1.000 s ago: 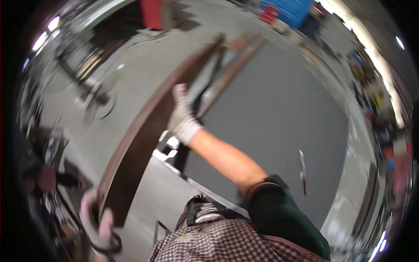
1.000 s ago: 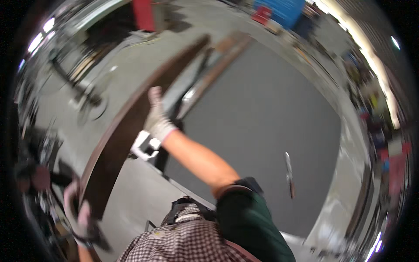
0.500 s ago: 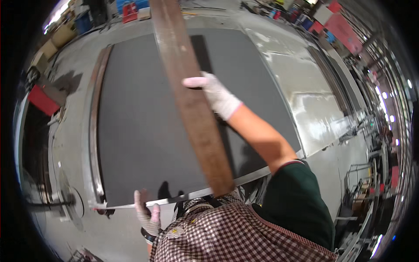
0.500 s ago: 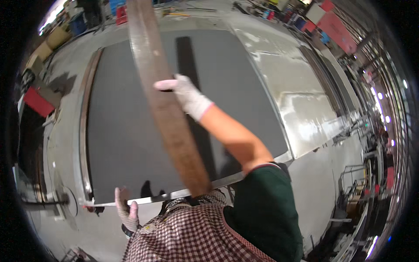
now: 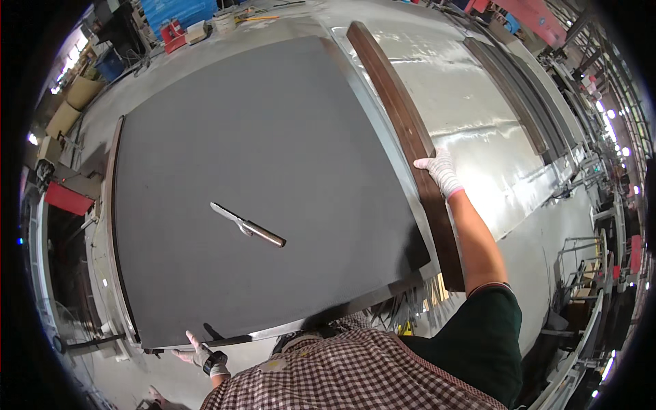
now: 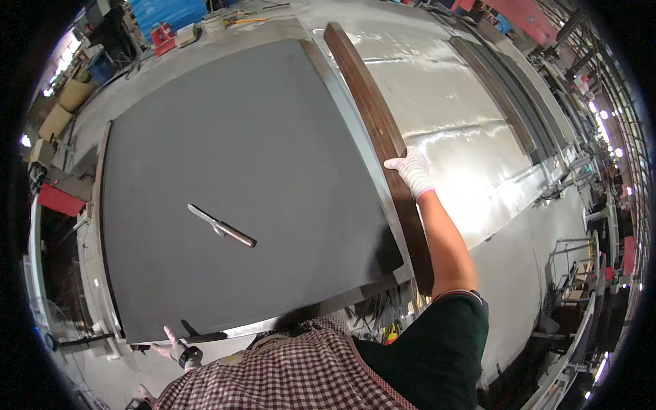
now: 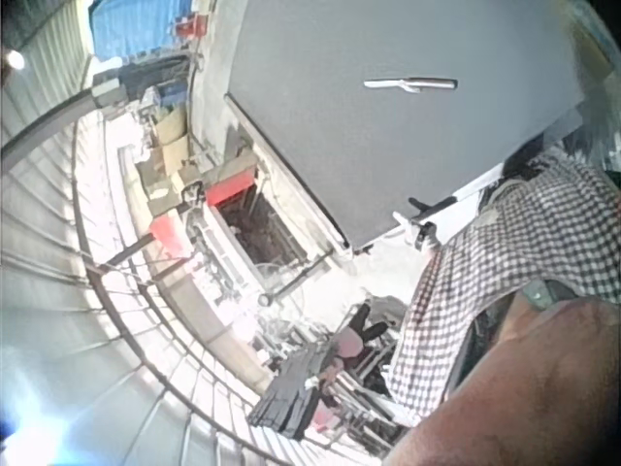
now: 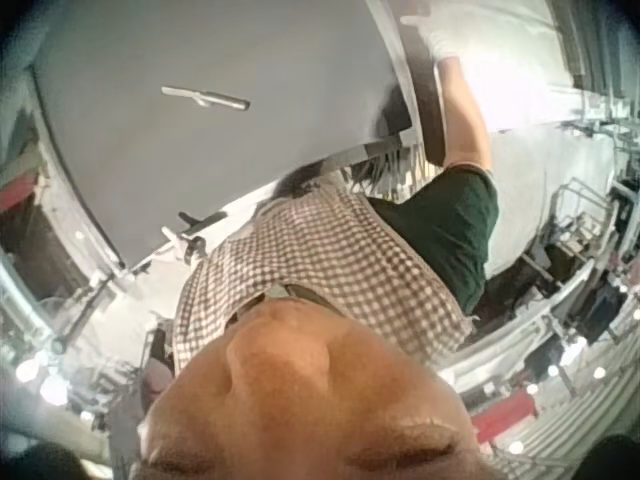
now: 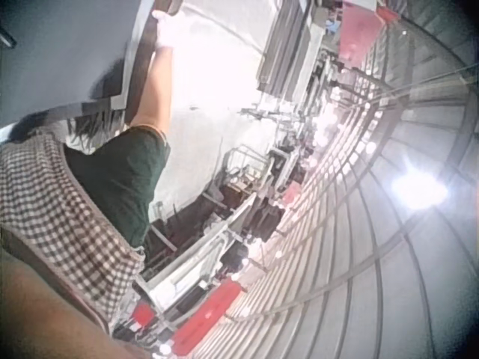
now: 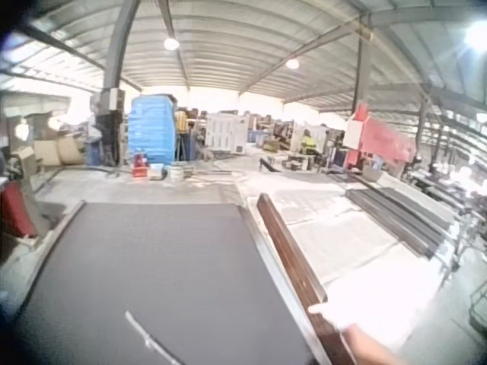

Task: Assembling and finishing insulation panels by attaching metal borders and trimming materials.

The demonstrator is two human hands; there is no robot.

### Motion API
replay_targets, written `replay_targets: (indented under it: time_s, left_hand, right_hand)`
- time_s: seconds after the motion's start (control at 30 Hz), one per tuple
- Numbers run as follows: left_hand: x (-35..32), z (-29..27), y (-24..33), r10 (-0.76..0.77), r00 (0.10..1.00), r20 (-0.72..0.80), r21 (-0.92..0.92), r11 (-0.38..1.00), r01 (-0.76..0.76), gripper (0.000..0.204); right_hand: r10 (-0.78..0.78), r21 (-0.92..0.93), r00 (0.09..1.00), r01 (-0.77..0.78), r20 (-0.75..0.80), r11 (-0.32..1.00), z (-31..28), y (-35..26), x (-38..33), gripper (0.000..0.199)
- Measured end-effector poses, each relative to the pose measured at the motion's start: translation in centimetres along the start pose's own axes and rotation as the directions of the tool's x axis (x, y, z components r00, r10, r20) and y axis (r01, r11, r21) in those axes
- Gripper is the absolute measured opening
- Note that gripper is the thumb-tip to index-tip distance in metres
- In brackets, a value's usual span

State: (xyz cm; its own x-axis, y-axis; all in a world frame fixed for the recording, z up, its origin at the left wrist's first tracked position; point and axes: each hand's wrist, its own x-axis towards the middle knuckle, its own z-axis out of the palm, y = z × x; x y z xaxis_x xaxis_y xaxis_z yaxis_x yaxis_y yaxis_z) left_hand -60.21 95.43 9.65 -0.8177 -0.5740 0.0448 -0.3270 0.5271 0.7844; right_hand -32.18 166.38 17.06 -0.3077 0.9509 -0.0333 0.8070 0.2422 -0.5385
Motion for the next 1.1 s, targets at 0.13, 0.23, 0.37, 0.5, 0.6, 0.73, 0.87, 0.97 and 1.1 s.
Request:
replay_targets:
  time_s: [0.13, 0.23, 0.37, 0.5, 0.6, 0.73, 0.87, 0.97, 1.1]
  left_hand:
    - [0.4, -0.7, -4.2, 0.082, 0.99, -0.111, 0.183, 0.981, -0.061, 0.088]
    - [-1.3, -0.5, -4.6, -0.087, 0.996, -0.03, -0.06, 0.995, 0.085, 0.087]
    - [-2.3, 1.5, -4.4, -0.29, 0.943, 0.164, -0.34, 0.881, 0.329, 0.084]
    - [-3.6, 4.6, -0.6, -0.36, 0.87, 0.338, -0.482, 0.728, 0.488, 0.095]
    - [-3.3, 4.6, 1.6, -0.453, 0.848, 0.275, -0.443, 0.723, 0.53, 0.091]
    - [-1.6, 5.9, -0.3, -0.499, 0.859, 0.113, -0.273, 0.816, 0.51, 0.084]
    - [-1.7, 5.4, -0.8, -0.44, 0.896, 0.064, -0.148, 0.883, 0.445, 0.087]
    - [-1.2, 5.6, -2.8, -0.438, 0.894, 0.095, -0.142, 0.883, 0.448, 0.088]
    - [-1.3, 1.5, -4.7, -0.522, 0.84, 0.148, -0.284, 0.791, 0.542, 0.089]
  right_hand:
    - [0.019, -0.075, 0.999, -0.017, 0.031, 0.997, 4.0, -0.1, 3.4, 0.064]
    - [0.126, -0.186, 0.982, -0.098, 0.144, 0.978, 5.9, -2.0, 5.2, 0.071]
    - [0.003, -0.217, 0.996, 0.017, 0.094, 0.976, 9.1, -6.9, 6.5, 0.076]
    - [0.0, -0.238, 0.995, 0.024, 0.098, 0.971, 10.0, -6.4, 8.1, 0.075]
    - [-0.125, -0.148, 0.988, 0.136, 0.086, 0.98, 11.4, -7.0, 6.0, 0.072]
    - [-0.057, -0.214, 0.994, 0.076, 0.096, 0.974, 11.3, -5.4, 6.1, 0.083]
    - [-0.117, -0.062, 0.982, 0.127, 0.15, 0.99, 11.9, -3.8, 7.5, 0.08]
    - [-0.258, -0.338, 0.96, 0.209, -0.105, 0.917, 11.9, 0.4, 10.2, 0.079]
    - [-0.389, -0.31, 0.918, 0.349, -0.078, 0.884, 11.7, -10.2, -0.7, 0.068]
